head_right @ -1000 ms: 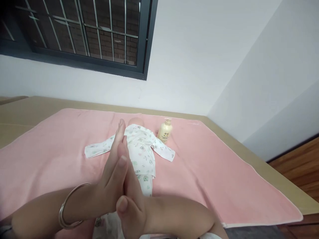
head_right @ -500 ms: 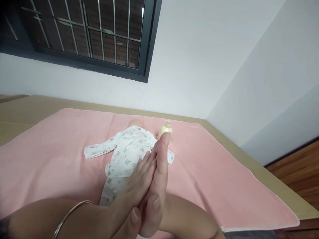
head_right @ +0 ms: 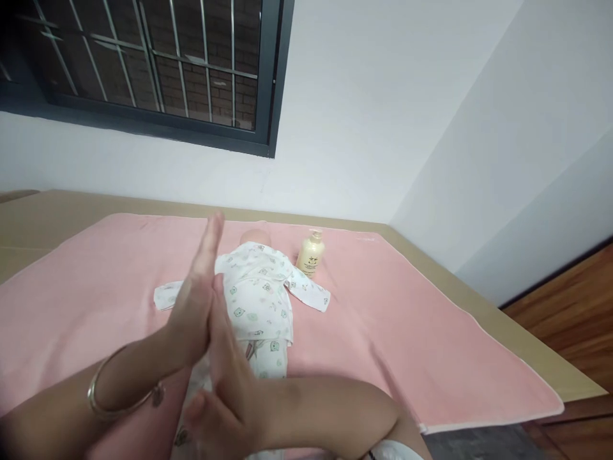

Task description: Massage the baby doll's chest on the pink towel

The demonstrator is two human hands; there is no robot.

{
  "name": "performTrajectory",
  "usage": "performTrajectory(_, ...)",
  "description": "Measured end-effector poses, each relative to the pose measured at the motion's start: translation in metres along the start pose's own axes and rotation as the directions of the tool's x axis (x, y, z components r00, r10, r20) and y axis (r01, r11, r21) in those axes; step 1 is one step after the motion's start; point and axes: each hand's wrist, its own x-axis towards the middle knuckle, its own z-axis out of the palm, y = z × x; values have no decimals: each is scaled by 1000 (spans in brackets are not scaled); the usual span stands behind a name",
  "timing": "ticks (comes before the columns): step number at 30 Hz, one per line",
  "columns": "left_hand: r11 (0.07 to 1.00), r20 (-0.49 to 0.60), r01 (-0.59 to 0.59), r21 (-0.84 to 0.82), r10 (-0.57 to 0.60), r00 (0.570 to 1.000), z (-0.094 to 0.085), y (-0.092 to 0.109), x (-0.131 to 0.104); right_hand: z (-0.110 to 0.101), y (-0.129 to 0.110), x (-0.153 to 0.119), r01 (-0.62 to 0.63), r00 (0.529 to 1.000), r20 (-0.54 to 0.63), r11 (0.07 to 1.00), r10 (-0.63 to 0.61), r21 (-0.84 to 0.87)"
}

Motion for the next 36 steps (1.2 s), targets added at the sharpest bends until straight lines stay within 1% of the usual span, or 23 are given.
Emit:
performTrajectory(1, 1000, -50, 23, 11, -23, 998, -1, -11, 10, 0, 2, 5, 25, 999, 32, 998, -27, 56)
performTrajectory(2, 998, -88, 66, 21, -64, 994, 0, -25, 18, -2, 5, 12, 25, 999, 38, 994, -30, 110)
performTrajectory(3, 992, -112, 121, 28, -117, 987, 2, -41, 25, -4, 11, 19, -3, 1000, 11, 989, 1, 150)
performTrajectory(5, 975, -146, 221, 25, -215, 966, 7, -77, 35, -9, 28, 33, -107, 985, -114, 980, 127, 166)
performTrajectory(6, 964, -162, 265, 22, -258, 952, 11, -94, 37, -13, 39, 40, -132, 969, -192, 983, 155, 130)
performTrajectory(7, 956, -172, 292, 32, -283, 944, 14, -111, 38, -17, 52, 46, -137, 959, -243, 989, 144, 48)
performTrajectory(8, 952, -173, 303, 41, -292, 941, 17, -126, 38, -22, 66, 52, -133, 958, -261, 990, 116, -48)
performTrajectory(10, 950, -147, 309, 40, -300, 943, 21, -149, 35, -33, 92, 60, -89, 985, -166, 960, 46, -265)
performTrajectory(12, 956, -133, 284, 72, -273, 953, 23, -163, 32, -45, 114, 65, -13, 998, -55, 898, -13, -441)
performTrajectory(14, 964, -115, 226, 140, -211, 971, 25, -169, 28, -59, 128, 69, 19, 1000, 26, 842, -6, -539)
performTrajectory(15, 964, -104, 196, 177, -180, 978, 25, -170, 27, -64, 133, 70, 7, 999, 46, 821, 24, -570)
performTrajectory(16, 961, -98, 178, 210, -161, 982, 25, -171, 26, -69, 135, 72, -29, 997, 42, 798, 68, -603)
performTrajectory(18, 948, -112, 187, 259, -163, 980, 26, -171, 23, -73, 134, 74, -154, 983, -38, 710, 177, -687)
performTrajectory(20, 932, -136, 223, 285, -191, 972, 27, -171, 22, -69, 126, 73, -278, 953, -152, 563, 260, -779)
performTrajectory(21, 925, -142, 237, 296, -203, 969, 27, -170, 22, -64, 121, 71, -305, 942, -181, 490, 284, -817)
performTrajectory(22, 920, -142, 244, 307, -209, 968, 26, -170, 21, -59, 115, 69, -294, 939, -171, 437, 299, -850)
performTrajectory(23, 916, -138, 246, 316, -212, 967, 26, -169, 21, -53, 109, 66, -251, 944, -128, 411, 305, -877)
performTrajectory(25, 910, -124, 247, 332, -217, 968, 25, -167, 21, -44, 101, 62, -143, 953, -11, 416, 303, -898)
performTrajectory(27, 907, -117, 247, 342, -219, 969, 24, -166, 21, -42, 100, 62, -91, 952, 58, 460, 300, -883)
performTrajectory(29, 904, -113, 240, 353, -214, 970, 24, -166, 22, -49, 106, 65, -134, 950, 35, 504, 311, -853)
performTrajectory(32, 895, -102, 229, 382, -205, 973, 25, -167, 22, -64, 117, 73, -258, 931, -63, 527, 359, -810)
performTrajectory(34, 882, -93, 247, 402, -229, 969, 26, -169, 22, -66, 119, 75, -317, 914, -122, 491, 388, -811)
performTrajectory(36, 864, -87, 277, 421, -266, 960, 25, -170, 23, -61, 114, 72, -307, 914, -128, 449, 386, -839)
